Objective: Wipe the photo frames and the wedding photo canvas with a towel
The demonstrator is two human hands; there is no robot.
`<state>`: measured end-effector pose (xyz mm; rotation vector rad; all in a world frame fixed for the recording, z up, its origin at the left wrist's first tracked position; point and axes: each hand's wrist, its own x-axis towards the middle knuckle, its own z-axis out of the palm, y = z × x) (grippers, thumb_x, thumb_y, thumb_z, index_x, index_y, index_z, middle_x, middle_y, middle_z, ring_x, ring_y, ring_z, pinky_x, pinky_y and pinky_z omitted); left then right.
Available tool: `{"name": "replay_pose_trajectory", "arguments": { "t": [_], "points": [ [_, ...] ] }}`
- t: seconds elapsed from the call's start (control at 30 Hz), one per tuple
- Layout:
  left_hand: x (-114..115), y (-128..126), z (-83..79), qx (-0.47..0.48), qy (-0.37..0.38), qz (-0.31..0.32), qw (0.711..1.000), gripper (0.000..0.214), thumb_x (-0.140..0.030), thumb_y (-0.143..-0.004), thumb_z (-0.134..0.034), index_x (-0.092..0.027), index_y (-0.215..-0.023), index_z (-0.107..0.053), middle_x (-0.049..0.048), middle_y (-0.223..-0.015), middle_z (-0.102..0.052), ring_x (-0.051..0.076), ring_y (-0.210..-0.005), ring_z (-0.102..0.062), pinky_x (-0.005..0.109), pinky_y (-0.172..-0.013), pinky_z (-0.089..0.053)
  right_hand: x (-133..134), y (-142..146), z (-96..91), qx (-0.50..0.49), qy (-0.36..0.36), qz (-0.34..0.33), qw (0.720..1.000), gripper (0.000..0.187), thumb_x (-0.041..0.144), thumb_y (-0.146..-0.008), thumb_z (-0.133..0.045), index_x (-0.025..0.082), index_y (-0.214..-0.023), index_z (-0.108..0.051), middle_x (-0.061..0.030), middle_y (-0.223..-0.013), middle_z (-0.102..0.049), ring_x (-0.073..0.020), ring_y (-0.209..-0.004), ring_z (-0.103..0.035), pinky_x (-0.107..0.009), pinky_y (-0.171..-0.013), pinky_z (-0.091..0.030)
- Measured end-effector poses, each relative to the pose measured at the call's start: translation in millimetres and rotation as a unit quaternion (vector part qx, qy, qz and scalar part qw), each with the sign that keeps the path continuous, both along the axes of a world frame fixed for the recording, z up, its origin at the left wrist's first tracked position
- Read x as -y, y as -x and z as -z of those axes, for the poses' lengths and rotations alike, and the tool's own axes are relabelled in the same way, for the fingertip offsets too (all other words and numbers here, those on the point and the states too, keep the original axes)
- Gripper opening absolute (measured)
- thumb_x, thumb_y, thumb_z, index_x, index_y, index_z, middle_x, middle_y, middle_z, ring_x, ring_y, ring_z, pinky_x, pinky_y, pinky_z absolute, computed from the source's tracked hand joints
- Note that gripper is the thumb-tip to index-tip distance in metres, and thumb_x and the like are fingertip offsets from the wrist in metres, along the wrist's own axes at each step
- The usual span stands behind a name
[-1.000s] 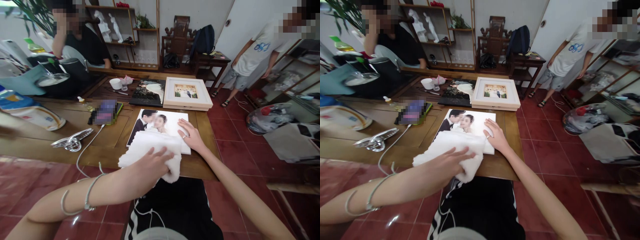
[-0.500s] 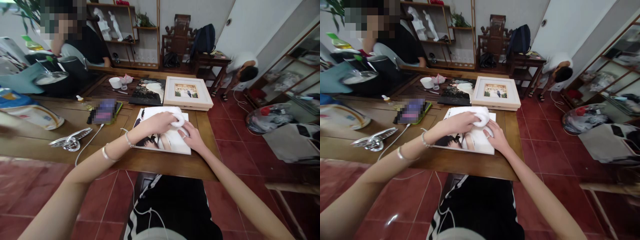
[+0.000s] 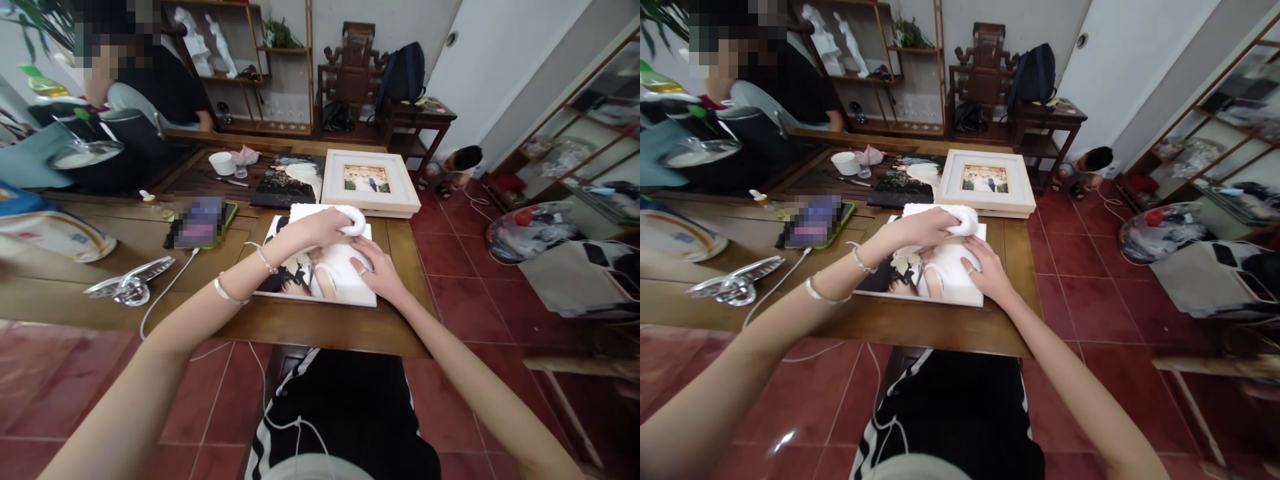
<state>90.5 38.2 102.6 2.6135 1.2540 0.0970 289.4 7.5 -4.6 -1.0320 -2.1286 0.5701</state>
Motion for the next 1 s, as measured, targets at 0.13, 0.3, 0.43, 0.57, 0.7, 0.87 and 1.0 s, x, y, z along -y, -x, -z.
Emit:
{"name": "replay_pose_trajectory", "arguments": {
  "t": [0.13,0.3,0.43,0.57,0.7,0.87,1.0],
  "points": [
    [7.6,26.0,-3.8,-0.057,0.029,-0.036,0.997,0.022,-0.008,-0.080,-0.047,-0.014,-0.067,-0.063,0.0058,-0.064,-0.063,0.018,-0.065,-0.060,0.028,-0.066,-0.046,0.3,0.6,0.8,-0.006,0.004,0.001,1.000,0.037,0.033,-0.091,-0.056,0.022,-0.125,-0.067,-0.0110,-0.138,-0.061,-0.0256,-0.137,-0.049,-0.050,-0.117,-0.037],
    [13.4,24.9,9.6,-0.068,-0.024,-0.039,0.997,0.026,-0.006,-0.083,-0.046,-0.010,-0.094,-0.068,0.0147,-0.100,-0.071,0.026,-0.097,-0.066,0.033,-0.086,-0.049,1.2,0.8,-1.6,-0.009,0.013,0.000,1.000,0.037,0.033,-0.090,-0.057,0.024,-0.124,-0.067,-0.0096,-0.138,-0.061,-0.0263,-0.137,-0.049,-0.051,-0.116,-0.038],
    [18.5,10.9,31.7,-0.052,-0.064,-0.016,0.996,0.044,0.001,-0.084,-0.040,-0.008,-0.121,-0.062,0.0205,-0.143,-0.052,0.032,-0.139,-0.041,0.044,-0.106,-0.041,3.0,-0.8,-5.1,-0.022,0.030,0.011,0.999,0.040,0.032,-0.090,-0.056,0.025,-0.128,-0.064,-0.0079,-0.140,-0.060,-0.0265,-0.136,-0.050,-0.050,-0.115,-0.038],
    [28.5,-2.6,42.0,-0.078,-0.084,-0.009,0.993,0.052,0.007,-0.079,-0.040,-0.007,-0.125,-0.061,0.0188,-0.159,-0.031,0.039,-0.148,-0.021,0.059,-0.112,-0.032,2.5,-2.7,-3.7,-0.095,0.068,0.048,0.992,0.043,0.036,-0.093,-0.051,0.025,-0.134,-0.059,-0.0067,-0.139,-0.061,-0.0262,-0.128,-0.057,-0.047,-0.110,-0.044],
    [47.5,-22.1,39.0,-0.097,-0.074,0.020,0.992,0.049,0.007,-0.079,-0.043,-0.009,-0.120,-0.066,0.0169,-0.159,-0.030,0.041,-0.148,-0.023,0.062,-0.113,-0.032,1.4,-4.2,-2.8,-0.166,0.072,0.080,0.980,0.044,0.044,-0.096,-0.047,0.025,-0.134,-0.058,-0.0070,-0.142,-0.058,-0.0249,-0.131,-0.055,-0.044,-0.112,-0.042],
    [87.8,-39.9,31.5,-0.112,-0.078,0.039,0.990,0.043,0.002,-0.083,-0.047,-0.011,-0.118,-0.068,0.0166,-0.158,-0.033,0.043,-0.145,-0.028,0.061,-0.111,-0.036,3.1,-5.8,-6.6,-0.159,0.076,0.099,0.979,0.047,0.049,-0.097,-0.044,0.025,-0.134,-0.059,-0.0066,-0.144,-0.057,-0.0259,-0.134,-0.052,-0.045,-0.114,-0.040],
    [132.4,-32.9,17.8,-0.112,-0.076,0.083,0.987,0.031,-0.009,-0.087,-0.051,-0.011,-0.111,-0.070,0.0157,-0.158,-0.034,0.041,-0.145,-0.030,0.056,-0.112,-0.037,4.1,-3.7,-5.6,-0.118,0.048,0.068,0.990,0.044,0.044,-0.098,-0.044,0.025,-0.133,-0.062,-0.0057,-0.146,-0.054,-0.0257,-0.137,-0.048,-0.047,-0.118,-0.035]
  ]
}}
